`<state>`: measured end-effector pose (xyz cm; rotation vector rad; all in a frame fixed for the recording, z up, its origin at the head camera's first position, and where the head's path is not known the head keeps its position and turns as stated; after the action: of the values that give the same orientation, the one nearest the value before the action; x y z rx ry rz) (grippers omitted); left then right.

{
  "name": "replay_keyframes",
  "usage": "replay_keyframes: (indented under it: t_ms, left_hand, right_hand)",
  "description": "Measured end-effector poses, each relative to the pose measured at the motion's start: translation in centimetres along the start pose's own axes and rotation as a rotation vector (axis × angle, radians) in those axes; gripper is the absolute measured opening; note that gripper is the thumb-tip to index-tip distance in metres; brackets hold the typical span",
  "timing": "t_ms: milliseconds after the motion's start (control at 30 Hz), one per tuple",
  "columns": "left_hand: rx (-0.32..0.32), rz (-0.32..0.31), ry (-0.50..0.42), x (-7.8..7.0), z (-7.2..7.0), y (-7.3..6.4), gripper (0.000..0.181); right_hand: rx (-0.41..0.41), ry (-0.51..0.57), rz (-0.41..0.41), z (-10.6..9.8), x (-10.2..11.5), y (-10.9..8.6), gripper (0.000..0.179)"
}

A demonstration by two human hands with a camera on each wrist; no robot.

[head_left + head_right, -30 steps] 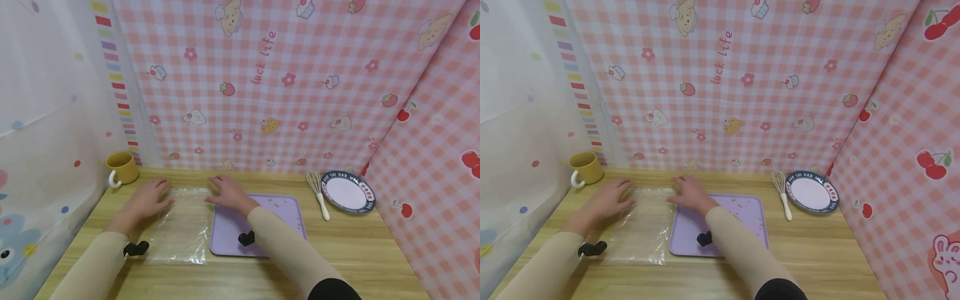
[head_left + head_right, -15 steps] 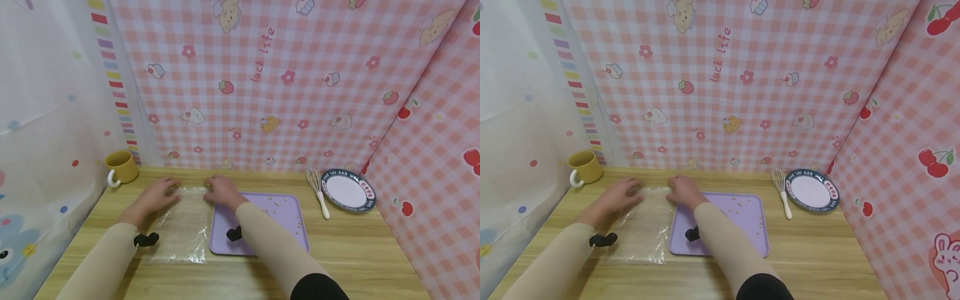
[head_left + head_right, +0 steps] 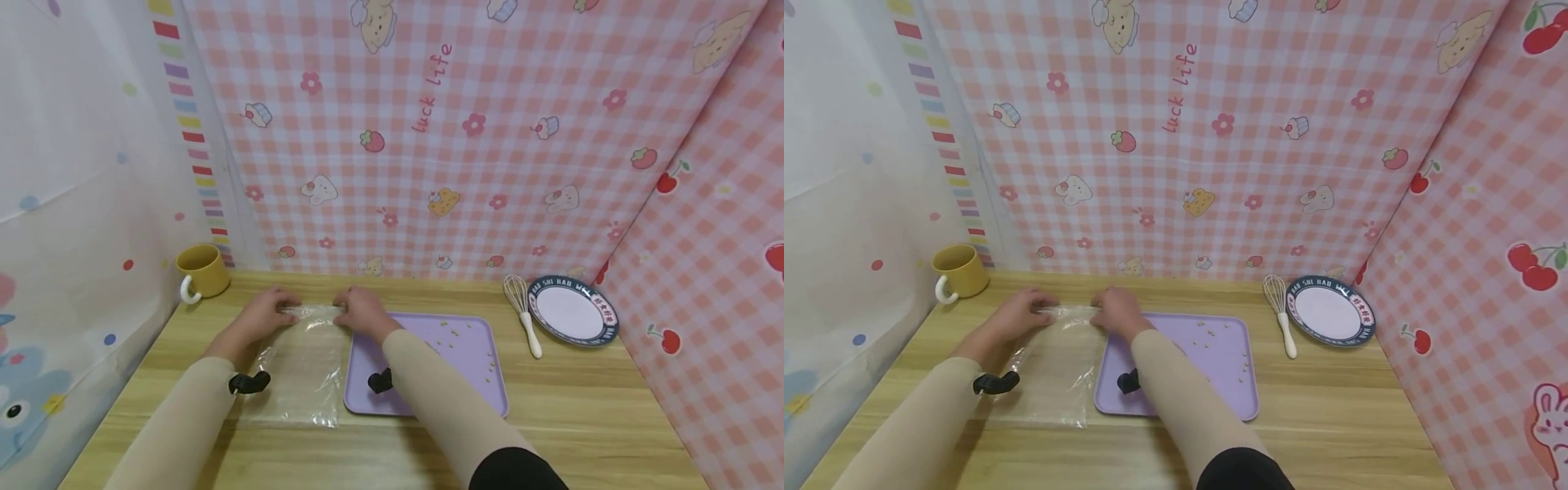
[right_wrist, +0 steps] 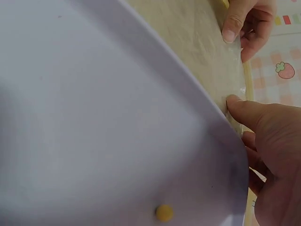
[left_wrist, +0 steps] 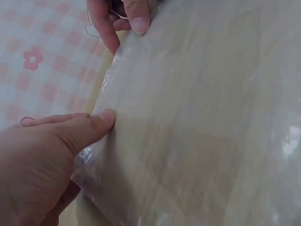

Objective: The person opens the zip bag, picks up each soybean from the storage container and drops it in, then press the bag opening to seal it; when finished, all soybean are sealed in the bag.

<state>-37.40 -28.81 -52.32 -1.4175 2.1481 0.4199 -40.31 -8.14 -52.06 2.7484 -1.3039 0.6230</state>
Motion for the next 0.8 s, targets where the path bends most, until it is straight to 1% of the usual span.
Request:
replay_keyframes:
  t_ms: [233,300,533,733,800]
  left_hand:
    - [0.009,-0.049,-0.005,0.1,0.2,0.3,0.029]
    - [0.005,-0.052,0.001,0.1,0.1,0.4,0.028]
    - [-0.014,-0.024,0.017,-0.5,0.1,0.3,0.019]
    - [-0.019,-0.001,-0.03,-0.8,-0.1,-0.1,0.013]
    - [-0.004,-0.014,-0.068,-0.9,-0.3,-0.2,0.013]
  right_hand:
    - [-0.016,0.032,0.008,-0.3,0.7,-0.5,0.035]
    - [-0.028,0.029,0.016,-0.4,0.7,-0.6,0.034]
    - [-0.065,0.039,0.013,-0.4,0.9,-0.7,0.031]
    - [-0.078,0.106,-0.04,-0.6,1.8,-1.0,0.033]
    - [-0.088,0.139,-0.053,-0.7,2.0,-1.0,0.03]
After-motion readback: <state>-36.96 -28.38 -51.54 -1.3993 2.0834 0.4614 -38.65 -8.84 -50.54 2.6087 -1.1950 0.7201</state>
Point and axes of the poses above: each hand's wrist, its own y-axis towards the middle knuckle, its own z-axis out of the palm, x = y × z, the point moved 7 cm from there along y, towards the middle knuckle, and after that the axes turned 12 degrees about x, right-handed, at the moved point
